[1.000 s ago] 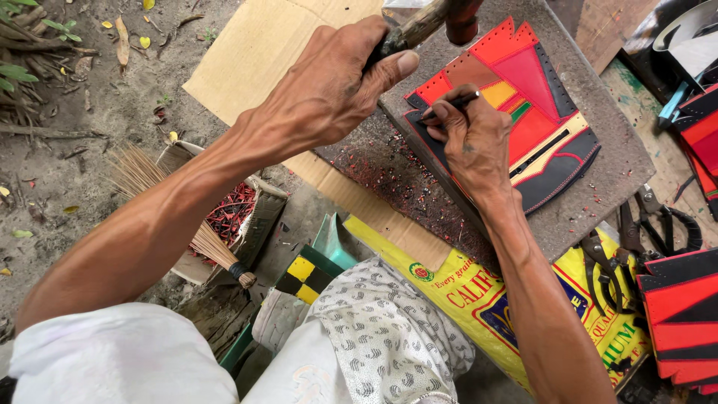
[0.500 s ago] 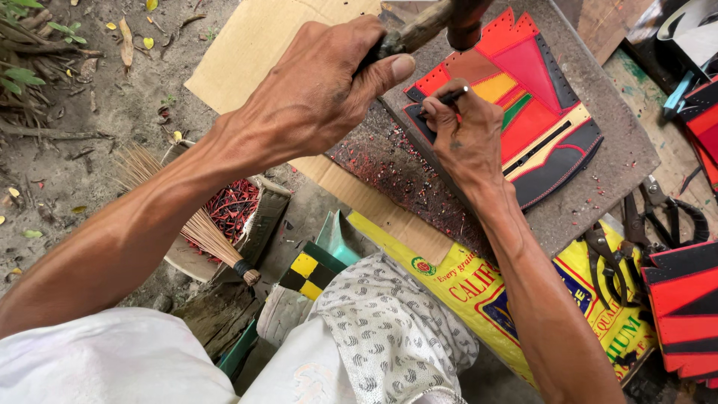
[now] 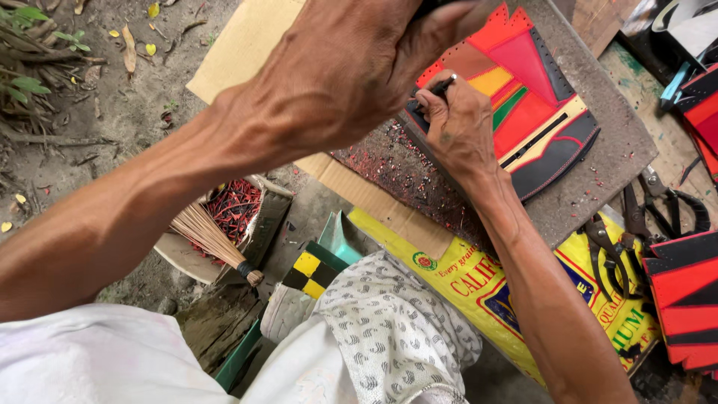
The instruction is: The person sits on the ground holding a steel punch against a colorful patchwork leather piece laid on a wooden board, and repeatedly strikes the punch with a mallet to make holes along the edge. They reposition the punch and turn the leather piece to work along different sides.
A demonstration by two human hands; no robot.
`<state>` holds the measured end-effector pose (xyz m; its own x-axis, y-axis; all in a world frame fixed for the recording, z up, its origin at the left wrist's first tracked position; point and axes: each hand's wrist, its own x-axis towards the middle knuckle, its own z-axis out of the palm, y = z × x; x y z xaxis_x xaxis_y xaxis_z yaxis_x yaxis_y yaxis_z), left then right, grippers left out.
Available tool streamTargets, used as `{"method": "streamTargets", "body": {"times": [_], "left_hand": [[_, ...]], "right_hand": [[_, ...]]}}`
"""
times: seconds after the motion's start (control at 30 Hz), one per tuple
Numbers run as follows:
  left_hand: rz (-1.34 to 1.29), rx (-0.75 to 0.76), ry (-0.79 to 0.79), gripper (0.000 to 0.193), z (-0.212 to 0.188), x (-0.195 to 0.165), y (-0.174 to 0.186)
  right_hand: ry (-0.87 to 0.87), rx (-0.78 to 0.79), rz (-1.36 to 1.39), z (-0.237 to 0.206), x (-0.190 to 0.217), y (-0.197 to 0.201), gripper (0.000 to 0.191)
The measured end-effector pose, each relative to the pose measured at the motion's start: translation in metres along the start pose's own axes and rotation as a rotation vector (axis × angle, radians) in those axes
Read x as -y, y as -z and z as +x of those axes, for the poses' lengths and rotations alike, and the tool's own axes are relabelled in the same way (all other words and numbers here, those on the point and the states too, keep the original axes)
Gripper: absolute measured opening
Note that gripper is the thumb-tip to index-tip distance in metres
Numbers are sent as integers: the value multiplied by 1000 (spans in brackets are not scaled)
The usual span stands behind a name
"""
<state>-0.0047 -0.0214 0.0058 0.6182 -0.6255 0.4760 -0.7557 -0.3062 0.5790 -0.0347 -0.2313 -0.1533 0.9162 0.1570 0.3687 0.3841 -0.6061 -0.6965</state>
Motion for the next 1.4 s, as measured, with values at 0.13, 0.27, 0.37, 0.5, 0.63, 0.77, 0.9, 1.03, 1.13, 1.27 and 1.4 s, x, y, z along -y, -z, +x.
{"method": "streamTargets", "body": {"times": [0.13, 0.27, 0.37, 0.5, 0.63, 0.77, 0.9, 1.03, 1.13, 1.27, 1.4], "left_hand": [[176, 155, 79, 32, -2, -2, -2], [283, 382, 355, 39, -1, -5, 7], [229, 358, 473, 39, 4, -12, 19], [146, -15, -82, 25, 8, -19, 26], [301, -107, -300, 20, 1, -13, 12], [215, 460, 369, 30, -8, 1, 4], [170, 345, 437, 38, -15, 5, 8], [175, 328, 436, 41, -17, 4, 8], [181, 311, 376, 41, -19, 4, 6], [185, 372, 479, 43, -24, 7, 4], [219, 349, 480, 43, -27, 12, 2]], "right_hand": [[4, -5, 7, 3, -2, -3, 13], [79, -39, -107, 6, -2, -7, 18], [44, -21, -65, 4, 1, -6, 17], [-31, -18, -47, 1, 5, -6, 16], [29, -40, -73, 2, 4, -8, 9], [18, -26, -130, 3, 1, -10, 13], [51, -81, -83, 0, 4, -10, 13], [39, -140, -25, 0, 5, -8, 15], [50, -145, 8, 3, 4, -6, 13], [38, -101, 28, 4, 2, -3, 14], [-69, -93, 44, 5, 2, -2, 24]]}}
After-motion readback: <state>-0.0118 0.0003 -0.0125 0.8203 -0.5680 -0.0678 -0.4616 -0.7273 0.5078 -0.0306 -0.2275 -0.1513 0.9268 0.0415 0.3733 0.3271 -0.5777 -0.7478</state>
